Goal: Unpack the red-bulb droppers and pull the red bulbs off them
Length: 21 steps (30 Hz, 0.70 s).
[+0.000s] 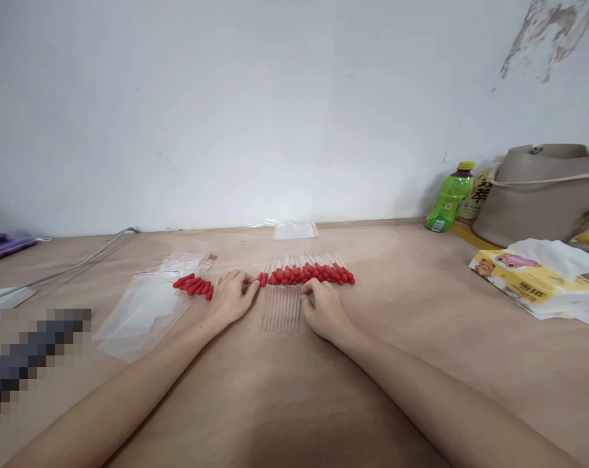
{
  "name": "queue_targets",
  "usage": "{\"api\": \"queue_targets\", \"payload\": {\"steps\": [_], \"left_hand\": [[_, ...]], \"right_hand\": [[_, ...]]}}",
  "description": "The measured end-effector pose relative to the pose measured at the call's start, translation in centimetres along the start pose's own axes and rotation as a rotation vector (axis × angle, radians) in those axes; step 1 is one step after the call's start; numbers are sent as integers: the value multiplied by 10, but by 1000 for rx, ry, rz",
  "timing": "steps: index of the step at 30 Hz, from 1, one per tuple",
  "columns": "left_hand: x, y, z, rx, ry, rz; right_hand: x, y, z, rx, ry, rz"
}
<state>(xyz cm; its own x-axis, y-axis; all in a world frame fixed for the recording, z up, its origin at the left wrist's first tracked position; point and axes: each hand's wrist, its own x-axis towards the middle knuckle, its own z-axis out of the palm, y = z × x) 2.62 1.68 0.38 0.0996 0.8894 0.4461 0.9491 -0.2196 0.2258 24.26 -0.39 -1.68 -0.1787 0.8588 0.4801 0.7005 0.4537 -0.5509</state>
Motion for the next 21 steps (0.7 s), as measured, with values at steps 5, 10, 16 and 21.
{"api": "queue_targets", "payload": {"steps": [5,10,16,21], "left_hand": [[-4,-1,1,-5,79,-36],[-18,-1,-7,-139,172,6],[-51,10,-12,-677,-35,-88],[-60,25,-8,-1062,-178,-183]], "right_hand": [[-2,0,-2,2,-4,21],[-9,-4,-7,17,-14,25],[-16,-9,-11,-28,-106,-24],[-11,-5,-10,-12,-154,-48]]}}
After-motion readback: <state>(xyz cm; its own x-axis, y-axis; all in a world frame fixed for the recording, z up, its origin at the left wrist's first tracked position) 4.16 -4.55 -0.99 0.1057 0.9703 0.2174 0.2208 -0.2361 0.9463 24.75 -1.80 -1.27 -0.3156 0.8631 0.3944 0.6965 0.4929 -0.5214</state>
